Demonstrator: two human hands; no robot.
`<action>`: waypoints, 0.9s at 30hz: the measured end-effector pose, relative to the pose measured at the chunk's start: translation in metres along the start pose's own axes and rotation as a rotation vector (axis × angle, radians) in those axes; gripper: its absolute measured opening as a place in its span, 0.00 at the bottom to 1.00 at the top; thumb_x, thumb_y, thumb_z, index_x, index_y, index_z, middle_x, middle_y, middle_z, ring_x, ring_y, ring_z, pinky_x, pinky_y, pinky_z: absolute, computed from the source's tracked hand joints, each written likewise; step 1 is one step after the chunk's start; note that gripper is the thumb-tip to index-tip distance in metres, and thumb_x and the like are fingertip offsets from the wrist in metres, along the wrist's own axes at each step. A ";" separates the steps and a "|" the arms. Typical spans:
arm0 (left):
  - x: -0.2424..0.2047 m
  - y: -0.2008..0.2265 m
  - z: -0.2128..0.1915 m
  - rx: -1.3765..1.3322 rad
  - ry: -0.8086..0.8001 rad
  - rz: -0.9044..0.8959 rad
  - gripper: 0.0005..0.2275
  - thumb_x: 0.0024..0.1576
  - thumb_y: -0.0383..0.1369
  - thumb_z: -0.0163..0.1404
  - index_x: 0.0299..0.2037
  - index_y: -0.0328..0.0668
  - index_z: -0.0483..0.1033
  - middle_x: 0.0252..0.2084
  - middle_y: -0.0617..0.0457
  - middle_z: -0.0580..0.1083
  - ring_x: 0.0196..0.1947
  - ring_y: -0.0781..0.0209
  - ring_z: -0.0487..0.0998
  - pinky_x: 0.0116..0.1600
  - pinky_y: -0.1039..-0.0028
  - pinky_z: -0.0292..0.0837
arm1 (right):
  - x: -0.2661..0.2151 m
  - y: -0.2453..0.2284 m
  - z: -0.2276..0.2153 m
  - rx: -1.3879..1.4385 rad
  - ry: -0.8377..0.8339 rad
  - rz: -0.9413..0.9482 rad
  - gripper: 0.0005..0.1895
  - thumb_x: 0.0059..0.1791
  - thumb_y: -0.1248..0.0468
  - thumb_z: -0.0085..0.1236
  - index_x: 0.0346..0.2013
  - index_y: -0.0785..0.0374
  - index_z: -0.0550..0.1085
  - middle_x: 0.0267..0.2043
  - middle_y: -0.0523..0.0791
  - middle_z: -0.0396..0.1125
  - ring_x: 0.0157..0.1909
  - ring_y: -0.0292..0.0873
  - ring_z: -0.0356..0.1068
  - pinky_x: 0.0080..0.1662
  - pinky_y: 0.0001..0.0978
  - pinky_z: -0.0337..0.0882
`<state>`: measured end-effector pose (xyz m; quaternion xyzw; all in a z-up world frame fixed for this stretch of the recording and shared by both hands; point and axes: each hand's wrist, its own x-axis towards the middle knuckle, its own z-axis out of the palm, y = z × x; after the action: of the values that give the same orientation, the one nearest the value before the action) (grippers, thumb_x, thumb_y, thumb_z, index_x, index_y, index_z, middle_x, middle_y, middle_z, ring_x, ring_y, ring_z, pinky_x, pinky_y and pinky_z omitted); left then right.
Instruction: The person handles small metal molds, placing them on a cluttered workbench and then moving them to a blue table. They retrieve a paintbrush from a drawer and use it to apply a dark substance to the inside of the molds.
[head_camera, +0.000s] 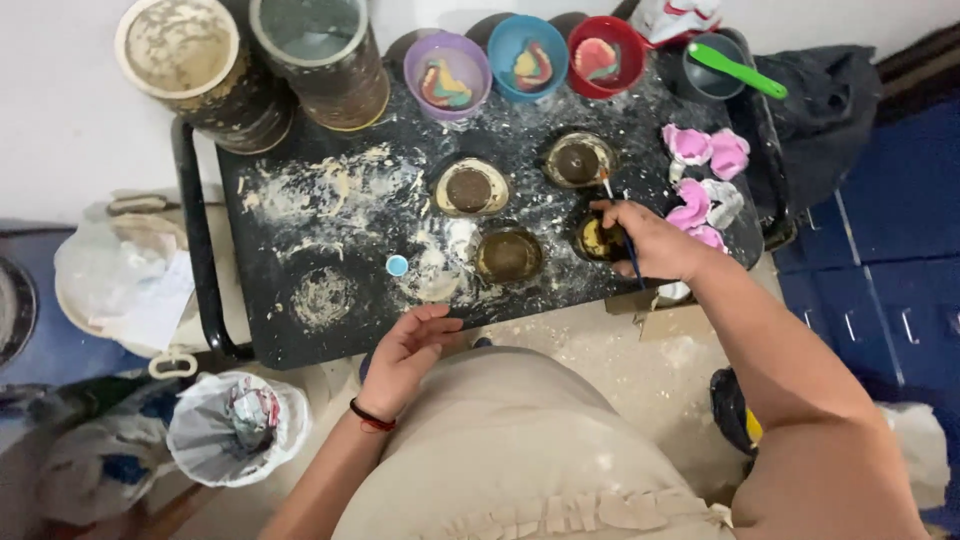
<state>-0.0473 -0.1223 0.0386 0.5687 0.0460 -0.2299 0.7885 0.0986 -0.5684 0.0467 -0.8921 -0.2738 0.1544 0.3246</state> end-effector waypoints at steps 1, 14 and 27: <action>-0.001 0.003 0.003 -0.006 0.014 0.003 0.26 0.55 0.12 0.42 0.66 0.34 0.69 0.56 0.30 0.77 0.57 0.42 0.78 0.62 0.53 0.73 | 0.001 -0.007 -0.004 0.000 -0.012 -0.010 0.37 0.33 0.68 0.72 0.51 0.63 0.62 0.65 0.67 0.63 0.63 0.76 0.64 0.61 0.64 0.64; -0.010 0.012 0.013 0.039 0.128 0.072 0.22 0.58 0.15 0.44 0.64 0.34 0.71 0.54 0.32 0.78 0.55 0.45 0.79 0.60 0.54 0.74 | 0.160 -0.043 0.040 -0.150 0.090 -0.267 0.30 0.42 0.48 0.75 0.48 0.55 0.67 0.59 0.54 0.70 0.60 0.60 0.71 0.57 0.52 0.71; -0.007 0.016 -0.041 -0.053 -0.003 0.100 0.29 0.57 0.19 0.55 0.70 0.35 0.62 0.61 0.30 0.73 0.54 0.48 0.79 0.57 0.57 0.79 | 0.172 -0.163 0.062 -0.024 0.069 -0.310 0.42 0.29 0.56 0.81 0.49 0.58 0.64 0.60 0.56 0.65 0.64 0.67 0.64 0.61 0.57 0.66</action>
<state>-0.0393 -0.0784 0.0408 0.5490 0.0225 -0.1896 0.8137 0.1451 -0.3327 0.0922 -0.8476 -0.3989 0.0685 0.3430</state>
